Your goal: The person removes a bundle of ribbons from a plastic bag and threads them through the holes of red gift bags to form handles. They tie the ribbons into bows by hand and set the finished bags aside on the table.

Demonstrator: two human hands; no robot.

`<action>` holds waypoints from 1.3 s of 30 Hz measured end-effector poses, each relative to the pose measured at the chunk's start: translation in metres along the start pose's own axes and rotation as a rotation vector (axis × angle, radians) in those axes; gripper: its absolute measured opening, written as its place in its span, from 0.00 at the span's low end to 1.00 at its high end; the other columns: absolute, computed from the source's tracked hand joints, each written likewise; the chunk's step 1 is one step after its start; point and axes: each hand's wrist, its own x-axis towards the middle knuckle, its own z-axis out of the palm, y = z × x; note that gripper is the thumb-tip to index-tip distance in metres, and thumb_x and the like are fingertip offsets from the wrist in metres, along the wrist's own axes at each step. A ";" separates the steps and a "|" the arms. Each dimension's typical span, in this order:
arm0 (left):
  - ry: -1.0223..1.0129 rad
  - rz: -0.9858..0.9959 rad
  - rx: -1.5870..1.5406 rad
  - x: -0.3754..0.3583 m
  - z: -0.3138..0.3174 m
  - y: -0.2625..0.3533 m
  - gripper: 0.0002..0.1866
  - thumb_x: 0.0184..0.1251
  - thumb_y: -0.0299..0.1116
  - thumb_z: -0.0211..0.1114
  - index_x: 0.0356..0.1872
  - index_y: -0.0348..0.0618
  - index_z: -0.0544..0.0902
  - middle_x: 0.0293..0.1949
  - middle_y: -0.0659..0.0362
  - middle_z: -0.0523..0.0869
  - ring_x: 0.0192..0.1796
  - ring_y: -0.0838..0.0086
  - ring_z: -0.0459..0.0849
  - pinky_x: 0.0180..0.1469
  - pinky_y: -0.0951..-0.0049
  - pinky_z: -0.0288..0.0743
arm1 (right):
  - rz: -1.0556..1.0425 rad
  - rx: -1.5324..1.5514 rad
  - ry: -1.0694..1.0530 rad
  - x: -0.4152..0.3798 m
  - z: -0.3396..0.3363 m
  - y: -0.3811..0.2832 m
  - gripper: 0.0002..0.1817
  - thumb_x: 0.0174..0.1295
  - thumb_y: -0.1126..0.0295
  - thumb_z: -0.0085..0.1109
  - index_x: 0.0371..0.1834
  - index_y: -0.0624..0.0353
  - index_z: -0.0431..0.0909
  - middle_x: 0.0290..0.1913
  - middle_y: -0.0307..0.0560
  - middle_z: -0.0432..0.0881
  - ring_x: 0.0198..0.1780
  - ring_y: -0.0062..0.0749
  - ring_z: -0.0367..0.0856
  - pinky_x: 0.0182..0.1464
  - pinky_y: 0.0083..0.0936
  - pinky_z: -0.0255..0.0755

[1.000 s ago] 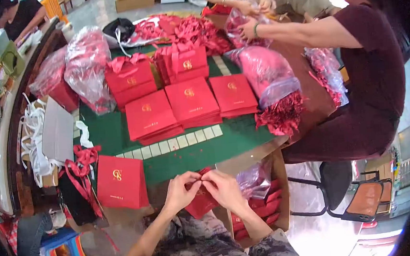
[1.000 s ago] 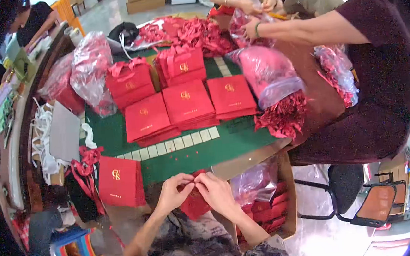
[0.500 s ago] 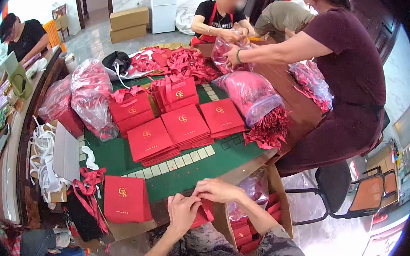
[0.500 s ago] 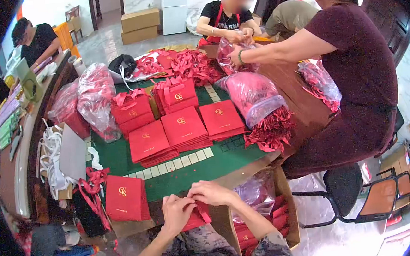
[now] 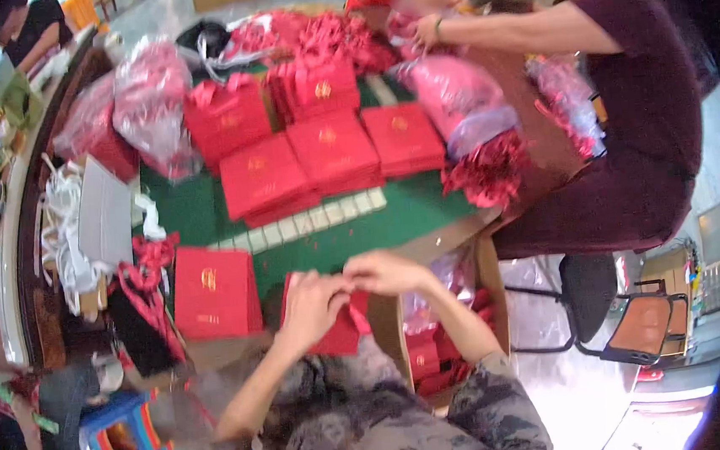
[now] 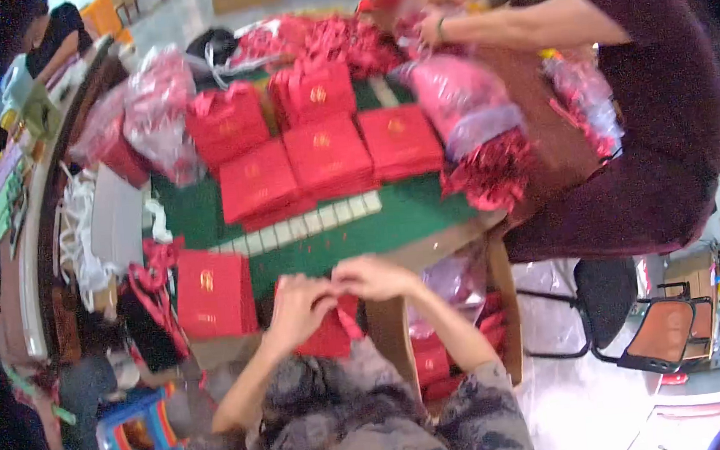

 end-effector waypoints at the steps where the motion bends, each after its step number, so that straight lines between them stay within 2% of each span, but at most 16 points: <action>1: 0.010 -0.020 -0.025 0.001 -0.001 -0.002 0.08 0.54 0.31 0.72 0.36 0.49 0.87 0.32 0.59 0.87 0.36 0.60 0.81 0.46 0.61 0.68 | 0.006 0.020 -0.001 0.001 0.002 -0.001 0.11 0.66 0.65 0.58 0.43 0.61 0.80 0.41 0.55 0.84 0.43 0.44 0.84 0.48 0.37 0.76; 4: -0.057 -0.078 -0.070 0.006 -0.009 -0.007 0.07 0.54 0.29 0.72 0.34 0.48 0.86 0.33 0.59 0.89 0.35 0.62 0.81 0.46 0.61 0.69 | 0.021 0.070 -0.046 0.010 0.000 0.008 0.10 0.68 0.66 0.57 0.43 0.62 0.80 0.39 0.52 0.85 0.42 0.38 0.85 0.45 0.33 0.79; 6: -0.171 -0.025 -0.132 0.003 -0.014 -0.012 0.07 0.54 0.28 0.72 0.35 0.47 0.86 0.31 0.58 0.88 0.33 0.62 0.81 0.46 0.63 0.69 | 0.423 0.561 0.030 0.014 -0.004 0.004 0.10 0.71 0.66 0.55 0.43 0.63 0.79 0.37 0.47 0.84 0.41 0.29 0.84 0.40 0.28 0.82; 8: -0.161 -0.100 -0.153 -0.003 -0.013 -0.013 0.07 0.55 0.28 0.72 0.35 0.46 0.86 0.29 0.57 0.88 0.33 0.62 0.81 0.45 0.63 0.69 | 0.294 0.482 0.110 0.014 -0.011 0.029 0.11 0.73 0.66 0.54 0.44 0.64 0.78 0.40 0.41 0.81 0.39 0.23 0.81 0.38 0.23 0.83; 11: -0.098 -0.152 -0.108 0.002 -0.018 -0.009 0.06 0.56 0.26 0.72 0.35 0.43 0.85 0.29 0.55 0.87 0.31 0.62 0.81 0.41 0.65 0.73 | 0.369 0.412 0.222 0.018 -0.010 0.029 0.11 0.72 0.66 0.55 0.44 0.64 0.79 0.39 0.39 0.81 0.39 0.22 0.80 0.36 0.23 0.82; 14: -0.085 -0.174 -0.131 0.005 -0.011 -0.016 0.07 0.56 0.25 0.71 0.36 0.41 0.85 0.31 0.54 0.88 0.32 0.62 0.84 0.42 0.65 0.76 | 0.383 0.154 0.444 0.019 -0.007 0.031 0.11 0.71 0.66 0.57 0.44 0.63 0.81 0.39 0.41 0.81 0.38 0.26 0.80 0.37 0.26 0.79; 17: -0.047 -0.224 -0.145 0.008 -0.011 -0.018 0.07 0.57 0.24 0.71 0.36 0.38 0.84 0.32 0.54 0.88 0.35 0.64 0.86 0.43 0.67 0.78 | 0.174 -0.255 0.776 0.015 0.004 0.034 0.10 0.67 0.68 0.61 0.46 0.62 0.82 0.39 0.49 0.81 0.38 0.36 0.81 0.43 0.30 0.75; 20: 0.018 -0.280 -0.154 0.013 -0.012 -0.023 0.07 0.59 0.24 0.70 0.37 0.37 0.83 0.33 0.54 0.88 0.37 0.67 0.88 0.44 0.71 0.80 | 0.211 -0.045 0.848 -0.004 0.010 0.003 0.11 0.65 0.69 0.64 0.46 0.62 0.82 0.39 0.48 0.80 0.39 0.34 0.81 0.43 0.28 0.75; 22: 0.033 -0.314 -0.249 0.016 -0.013 -0.027 0.07 0.59 0.24 0.70 0.37 0.36 0.83 0.33 0.54 0.88 0.37 0.68 0.88 0.44 0.71 0.80 | 0.271 0.063 0.711 -0.019 0.025 -0.006 0.16 0.60 0.64 0.70 0.46 0.61 0.82 0.42 0.48 0.80 0.40 0.36 0.81 0.45 0.28 0.75; 24: 0.044 -0.328 -0.235 0.018 -0.010 -0.027 0.07 0.60 0.25 0.70 0.38 0.37 0.82 0.32 0.55 0.88 0.37 0.68 0.87 0.44 0.71 0.79 | 0.143 -0.319 0.633 -0.027 0.038 -0.014 0.17 0.58 0.61 0.72 0.43 0.61 0.81 0.44 0.49 0.79 0.39 0.42 0.80 0.46 0.33 0.74; 25: 0.046 -0.340 -0.203 0.020 -0.009 -0.026 0.07 0.60 0.26 0.70 0.38 0.37 0.83 0.32 0.55 0.88 0.37 0.69 0.87 0.44 0.70 0.79 | 0.142 -0.316 0.634 -0.030 0.045 -0.014 0.17 0.58 0.61 0.72 0.43 0.61 0.81 0.44 0.49 0.79 0.39 0.42 0.80 0.46 0.33 0.74; 30: 0.090 -0.341 -0.060 0.020 -0.001 -0.028 0.08 0.59 0.27 0.69 0.38 0.39 0.82 0.32 0.55 0.88 0.38 0.66 0.88 0.44 0.68 0.79 | 0.251 -0.307 0.567 -0.055 0.054 -0.015 0.13 0.60 0.62 0.68 0.36 0.60 0.78 0.34 0.48 0.78 0.38 0.49 0.77 0.44 0.39 0.72; 34: 0.138 -0.349 -0.085 0.017 0.011 -0.046 0.07 0.60 0.28 0.69 0.38 0.40 0.82 0.33 0.54 0.89 0.37 0.63 0.89 0.41 0.66 0.81 | 0.392 0.017 0.656 -0.090 0.051 -0.033 0.08 0.67 0.68 0.64 0.39 0.60 0.78 0.29 0.44 0.81 0.28 0.30 0.79 0.34 0.26 0.72; 35: 0.129 -0.384 -0.055 0.016 0.014 -0.048 0.08 0.60 0.28 0.69 0.38 0.39 0.82 0.33 0.53 0.89 0.37 0.63 0.89 0.41 0.66 0.81 | 0.385 0.014 0.647 -0.096 0.050 -0.036 0.08 0.67 0.68 0.64 0.39 0.60 0.78 0.29 0.44 0.81 0.28 0.30 0.79 0.34 0.26 0.72; 37: 0.126 -0.408 -0.057 0.014 0.019 -0.053 0.08 0.60 0.28 0.69 0.39 0.39 0.82 0.32 0.53 0.88 0.37 0.63 0.89 0.41 0.65 0.81 | 0.429 0.154 0.789 -0.105 0.051 -0.041 0.04 0.66 0.73 0.64 0.39 0.61 0.79 0.29 0.39 0.81 0.28 0.16 0.75 0.31 0.16 0.68; 39: 0.098 -0.429 -0.077 0.013 0.021 -0.055 0.10 0.60 0.29 0.69 0.41 0.39 0.83 0.34 0.52 0.89 0.39 0.61 0.89 0.42 0.65 0.81 | 0.404 0.186 0.875 -0.109 0.055 -0.047 0.04 0.65 0.75 0.65 0.38 0.62 0.79 0.28 0.36 0.80 0.28 0.14 0.74 0.31 0.15 0.67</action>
